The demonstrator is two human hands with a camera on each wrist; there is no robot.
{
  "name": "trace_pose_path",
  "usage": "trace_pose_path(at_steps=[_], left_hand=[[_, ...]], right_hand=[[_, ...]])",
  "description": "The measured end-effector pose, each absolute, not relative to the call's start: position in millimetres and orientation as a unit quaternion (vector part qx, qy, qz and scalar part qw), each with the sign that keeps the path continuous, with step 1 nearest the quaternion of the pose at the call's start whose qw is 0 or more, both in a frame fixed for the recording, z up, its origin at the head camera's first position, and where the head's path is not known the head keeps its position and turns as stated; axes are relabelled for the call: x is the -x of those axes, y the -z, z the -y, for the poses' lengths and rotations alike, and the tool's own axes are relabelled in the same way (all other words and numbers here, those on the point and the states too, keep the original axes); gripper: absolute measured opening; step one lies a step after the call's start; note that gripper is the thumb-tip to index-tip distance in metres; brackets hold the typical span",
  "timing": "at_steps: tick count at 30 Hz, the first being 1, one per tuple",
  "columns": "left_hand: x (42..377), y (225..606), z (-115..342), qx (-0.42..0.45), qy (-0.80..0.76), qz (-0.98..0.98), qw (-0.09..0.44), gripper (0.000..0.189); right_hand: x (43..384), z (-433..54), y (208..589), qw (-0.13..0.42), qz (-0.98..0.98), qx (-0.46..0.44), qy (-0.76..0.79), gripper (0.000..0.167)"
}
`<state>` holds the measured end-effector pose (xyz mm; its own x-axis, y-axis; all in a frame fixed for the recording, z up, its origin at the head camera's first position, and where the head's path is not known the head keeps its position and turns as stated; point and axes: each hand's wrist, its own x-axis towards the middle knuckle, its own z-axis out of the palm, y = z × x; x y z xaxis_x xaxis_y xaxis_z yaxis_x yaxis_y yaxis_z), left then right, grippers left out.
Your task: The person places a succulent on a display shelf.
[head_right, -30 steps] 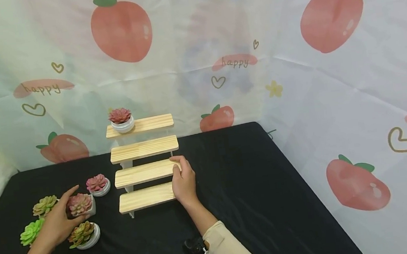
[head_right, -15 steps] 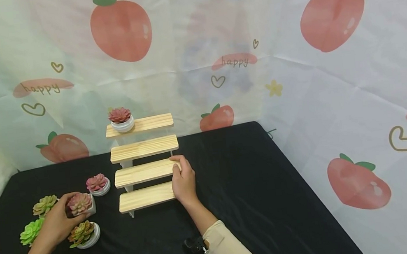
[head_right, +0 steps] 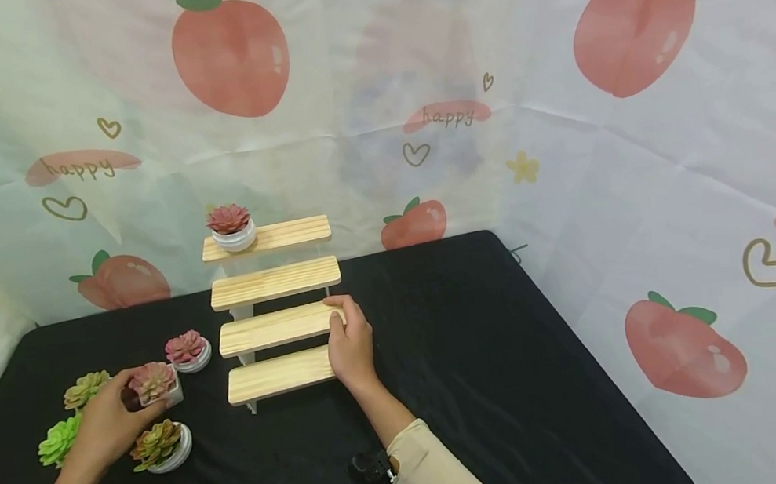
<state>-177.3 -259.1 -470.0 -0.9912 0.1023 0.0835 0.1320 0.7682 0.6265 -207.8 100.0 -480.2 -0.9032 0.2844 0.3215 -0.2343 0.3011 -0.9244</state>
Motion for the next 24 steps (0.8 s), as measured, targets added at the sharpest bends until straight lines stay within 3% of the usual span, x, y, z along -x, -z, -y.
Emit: trace_pose_path(at_steps=[9,24], left_hand=[[174.8,465.8,253.7,0.029,0.360,0.927,0.098,0.071],[171.7,456.6,248.8,0.008,0.380,0.917,0.123,0.068]], right_hand=[[207.8,-101.4,477.7,0.217,0.772,0.008,-0.597,0.029],[206.5,-100.5,478.8,0.218,0.777,0.012,-0.590,0.029]])
